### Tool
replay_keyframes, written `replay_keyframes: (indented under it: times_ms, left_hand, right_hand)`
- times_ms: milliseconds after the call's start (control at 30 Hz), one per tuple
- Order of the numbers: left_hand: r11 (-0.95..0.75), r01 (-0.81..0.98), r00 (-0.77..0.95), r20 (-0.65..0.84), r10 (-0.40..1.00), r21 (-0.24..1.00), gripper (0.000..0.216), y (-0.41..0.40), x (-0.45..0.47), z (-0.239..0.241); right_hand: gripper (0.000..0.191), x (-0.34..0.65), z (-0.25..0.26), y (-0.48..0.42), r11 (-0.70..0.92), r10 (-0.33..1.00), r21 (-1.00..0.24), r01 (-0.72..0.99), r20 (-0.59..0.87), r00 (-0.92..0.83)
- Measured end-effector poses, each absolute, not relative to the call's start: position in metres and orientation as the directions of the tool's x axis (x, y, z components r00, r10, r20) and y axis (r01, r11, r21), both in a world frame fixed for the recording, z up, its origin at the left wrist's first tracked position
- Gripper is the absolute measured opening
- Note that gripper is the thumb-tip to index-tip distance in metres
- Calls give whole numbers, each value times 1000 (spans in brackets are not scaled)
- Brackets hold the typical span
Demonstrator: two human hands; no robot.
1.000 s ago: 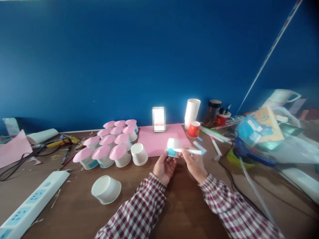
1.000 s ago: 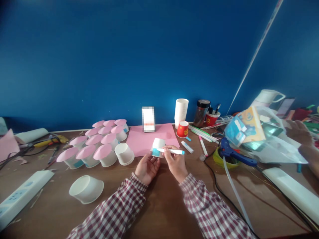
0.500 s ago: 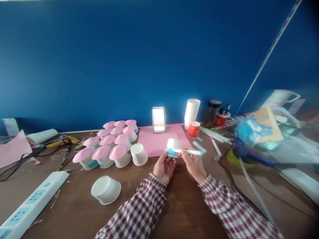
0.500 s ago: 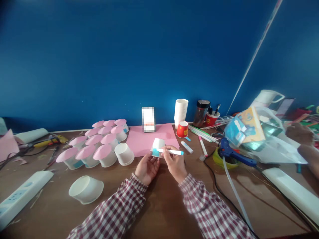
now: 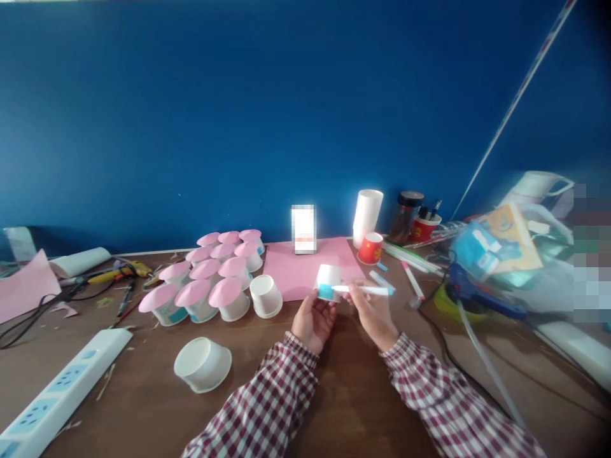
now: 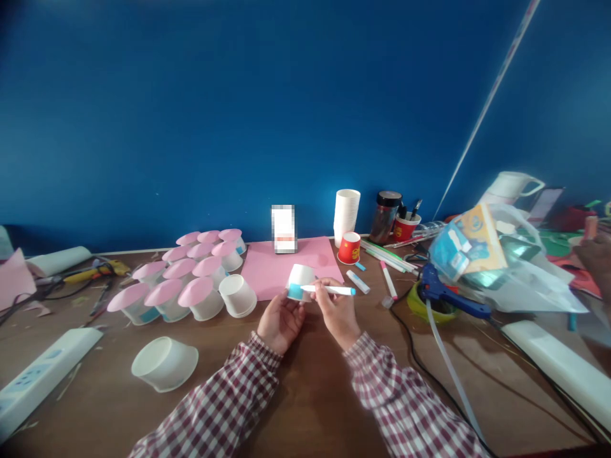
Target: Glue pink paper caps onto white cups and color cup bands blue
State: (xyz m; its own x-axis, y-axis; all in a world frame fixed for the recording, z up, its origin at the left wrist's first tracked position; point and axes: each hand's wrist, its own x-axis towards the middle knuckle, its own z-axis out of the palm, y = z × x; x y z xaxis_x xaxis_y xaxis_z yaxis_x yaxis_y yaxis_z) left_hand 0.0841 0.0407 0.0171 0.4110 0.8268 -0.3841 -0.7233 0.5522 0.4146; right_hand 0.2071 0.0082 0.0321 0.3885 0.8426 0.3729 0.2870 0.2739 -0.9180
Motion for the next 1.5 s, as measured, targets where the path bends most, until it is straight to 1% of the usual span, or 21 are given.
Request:
replay_keyframes:
  times_ms: [133, 333, 633, 933, 1100, 1333, 1500]
  left_hand:
    - [547, -743, 391, -413, 822, 386, 12, 43, 84, 18]
    - [547, -756, 382, -437, 814, 358, 8, 43, 84, 17]
    - [568, -735, 412, -421, 808, 371, 10, 41, 84, 17]
    - [561, -747, 388, -451, 804, 357, 9, 42, 83, 18]
    - [565, -743, 399, -440, 804, 359, 9, 42, 84, 17]
    - [554, -752, 381, -451, 807, 356, 8, 43, 84, 17]
    - [543, -767, 362, -468, 806, 342, 6, 43, 84, 17]
  right_hand:
    - [23, 208, 33, 8, 250, 837, -930, 271, 348, 423]
    - [21, 209, 27, 10, 278, 846, -914, 297, 379, 374]
    - [21, 207, 30, 9, 294, 845, -912, 286, 388, 368]
    - [22, 209, 27, 10, 281, 835, -915, 289, 381, 396]
    - [21, 207, 28, 10, 282, 847, -917, 283, 377, 374]
    - [20, 207, 27, 10, 258, 839, -930, 261, 350, 417]
    - [22, 207, 30, 10, 259, 829, -928, 267, 355, 432]
